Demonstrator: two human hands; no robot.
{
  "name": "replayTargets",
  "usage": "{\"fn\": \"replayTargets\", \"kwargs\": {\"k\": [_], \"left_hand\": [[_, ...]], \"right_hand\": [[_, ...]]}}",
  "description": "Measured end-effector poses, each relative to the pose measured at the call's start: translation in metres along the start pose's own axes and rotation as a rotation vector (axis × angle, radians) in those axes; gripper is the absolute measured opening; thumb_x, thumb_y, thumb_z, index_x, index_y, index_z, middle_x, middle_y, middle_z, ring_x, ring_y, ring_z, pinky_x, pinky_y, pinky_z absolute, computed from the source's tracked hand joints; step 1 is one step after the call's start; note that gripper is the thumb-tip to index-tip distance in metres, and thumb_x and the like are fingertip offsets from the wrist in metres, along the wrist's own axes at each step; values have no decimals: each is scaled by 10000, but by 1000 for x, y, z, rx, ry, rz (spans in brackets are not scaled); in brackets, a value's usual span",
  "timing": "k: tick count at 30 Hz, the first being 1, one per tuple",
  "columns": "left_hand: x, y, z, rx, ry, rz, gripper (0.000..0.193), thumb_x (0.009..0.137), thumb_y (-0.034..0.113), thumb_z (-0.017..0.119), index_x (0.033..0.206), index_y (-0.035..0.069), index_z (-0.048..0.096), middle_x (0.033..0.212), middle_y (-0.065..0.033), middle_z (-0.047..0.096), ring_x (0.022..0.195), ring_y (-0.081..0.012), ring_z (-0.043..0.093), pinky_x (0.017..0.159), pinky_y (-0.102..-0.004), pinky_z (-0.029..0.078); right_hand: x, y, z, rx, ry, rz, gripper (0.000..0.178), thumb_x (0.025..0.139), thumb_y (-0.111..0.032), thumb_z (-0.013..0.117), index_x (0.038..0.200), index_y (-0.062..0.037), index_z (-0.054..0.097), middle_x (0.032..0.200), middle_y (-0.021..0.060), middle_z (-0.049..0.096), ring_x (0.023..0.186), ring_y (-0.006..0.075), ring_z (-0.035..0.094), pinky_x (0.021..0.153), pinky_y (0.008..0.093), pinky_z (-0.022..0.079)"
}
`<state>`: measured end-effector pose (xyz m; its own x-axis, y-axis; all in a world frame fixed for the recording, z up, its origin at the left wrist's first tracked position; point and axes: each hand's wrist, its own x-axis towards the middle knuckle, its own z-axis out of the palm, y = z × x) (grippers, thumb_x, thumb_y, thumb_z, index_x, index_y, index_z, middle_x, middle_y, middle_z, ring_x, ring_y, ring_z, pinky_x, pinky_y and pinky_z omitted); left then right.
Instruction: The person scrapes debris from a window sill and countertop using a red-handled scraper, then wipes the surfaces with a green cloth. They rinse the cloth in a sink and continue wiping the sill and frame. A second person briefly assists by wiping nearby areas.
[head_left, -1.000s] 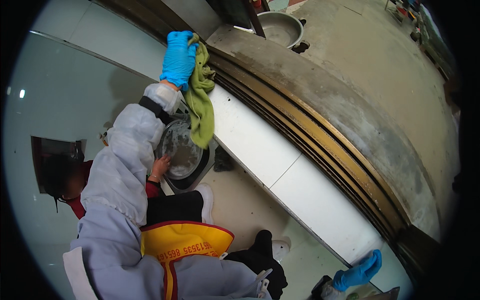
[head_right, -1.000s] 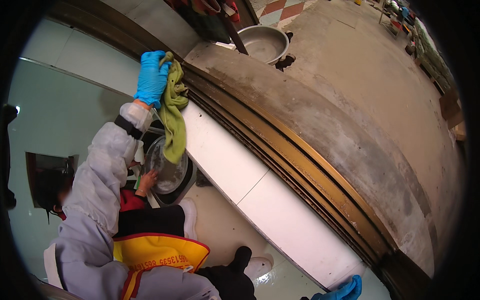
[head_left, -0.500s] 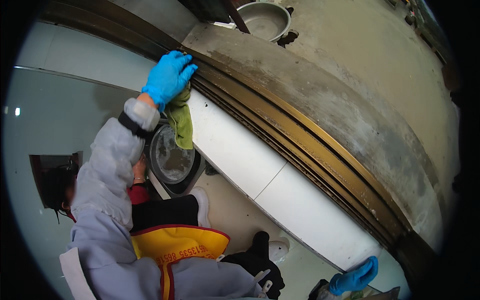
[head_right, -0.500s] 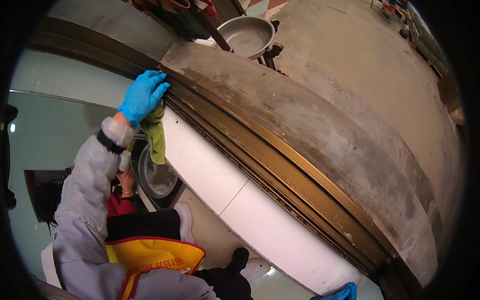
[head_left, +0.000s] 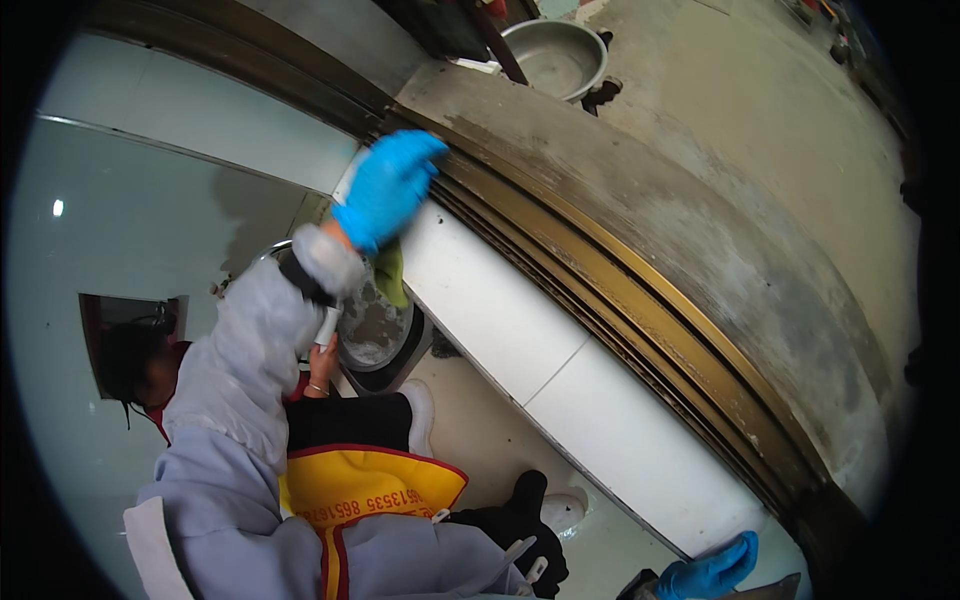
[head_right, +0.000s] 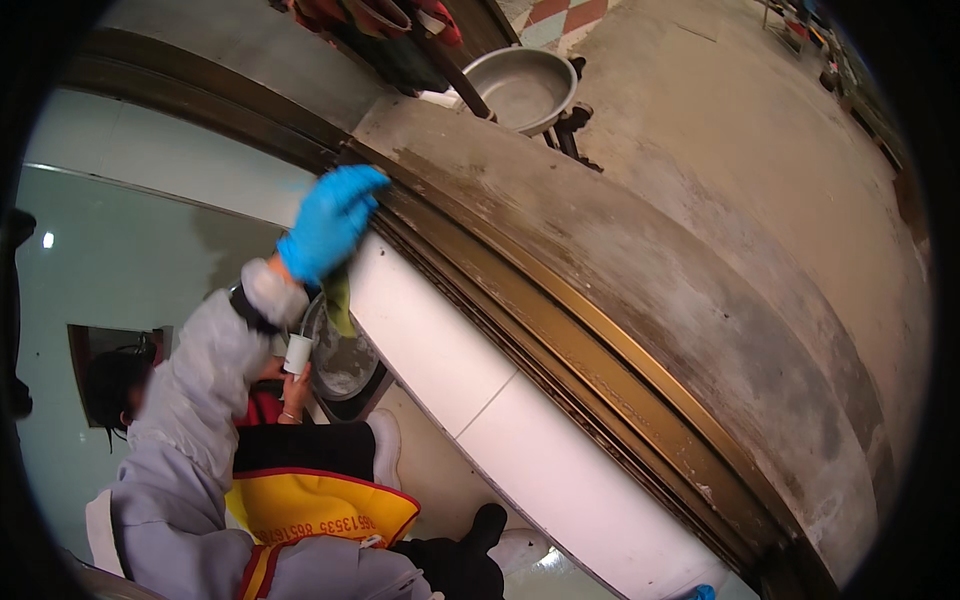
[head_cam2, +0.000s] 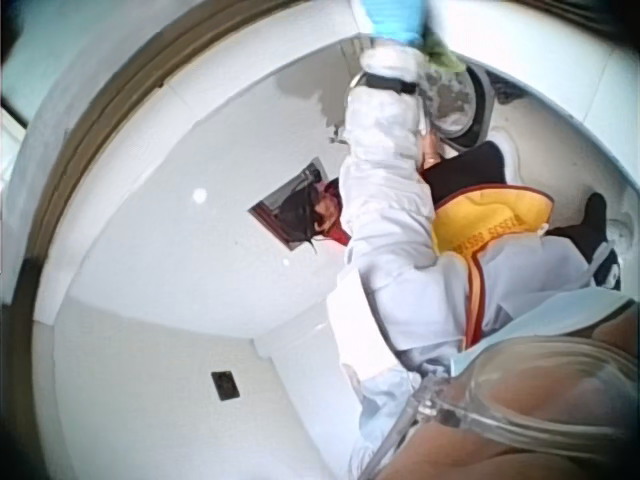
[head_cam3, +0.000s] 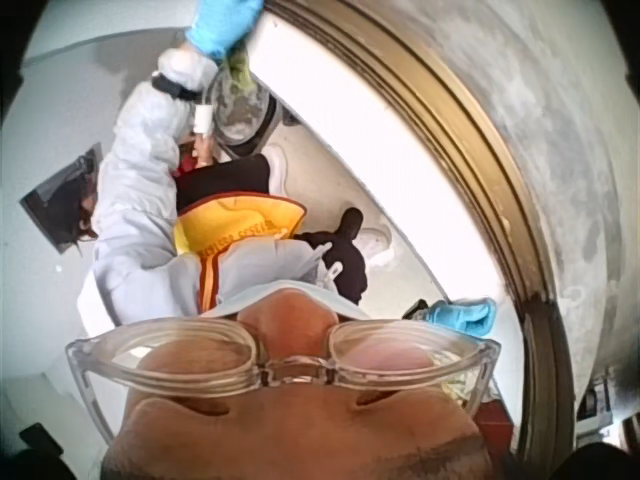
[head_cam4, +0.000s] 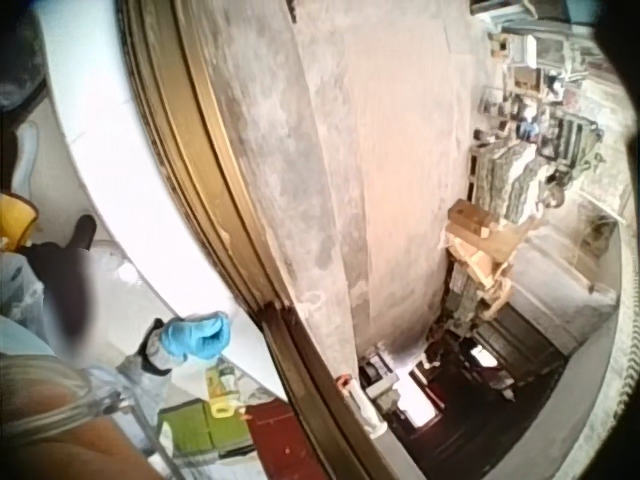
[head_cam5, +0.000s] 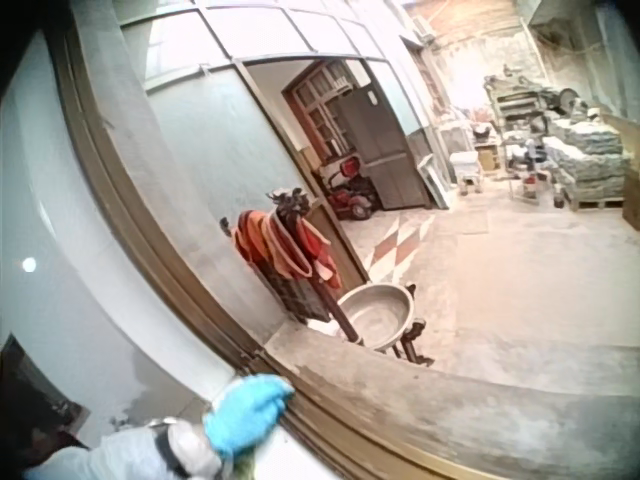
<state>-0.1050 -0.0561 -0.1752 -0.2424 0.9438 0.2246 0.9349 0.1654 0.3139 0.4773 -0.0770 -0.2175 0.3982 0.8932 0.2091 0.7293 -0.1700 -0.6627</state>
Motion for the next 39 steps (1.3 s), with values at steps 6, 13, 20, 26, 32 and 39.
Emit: {"fn": "replayTargets", "kwargs": {"k": [6,13,20,26,32,39], "left_hand": [[-6,48,4,-131,-44,266,475,779,-132,568,1184,98,659,1160,-106,656,1056,-299,621,931,-378,508],[46,-79,-24,597,-58,-119,253,874,32,585,1116,75,643,1096,-171,638,1000,-348,621,864,-417,508],[22,-53,-9,-197,16,-398,180,884,7,576,1052,20,640,1024,-111,675,933,-214,649,849,-333,524],[39,-39,-45,35,29,-33,224,804,-1,568,995,69,662,947,-132,663,871,-301,654,790,-377,540],[53,-101,-14,565,-11,-73,303,878,14,535,1140,92,665,1120,-128,659,1030,-338,624,922,-384,500],[60,-85,2,40,165,-410,256,834,37,509,956,93,726,966,-160,699,931,-340,666,825,-407,528]], "right_hand": [[9,-17,1,-125,83,-331,229,968,-180,590,862,16,642,790,142,633,647,299,569,610,381,491],[2,-3,-1,-56,-17,-98,242,990,-224,568,974,11,624,837,130,610,677,253,545,628,362,480],[-2,13,-4,18,-49,61,285,1004,-259,558,1078,11,611,884,128,601,710,224,536,654,350,481],[1,14,0,109,-17,105,271,1005,-219,558,1100,28,620,974,142,626,801,231,574,754,341,507],[2,0,0,-6,16,-72,266,987,-224,587,1017,32,651,919,170,640,756,274,588,707,376,519],[-1,-1,3,57,60,-56,242,973,-207,611,998,30,657,918,168,643,750,271,588,693,374,518]]}}
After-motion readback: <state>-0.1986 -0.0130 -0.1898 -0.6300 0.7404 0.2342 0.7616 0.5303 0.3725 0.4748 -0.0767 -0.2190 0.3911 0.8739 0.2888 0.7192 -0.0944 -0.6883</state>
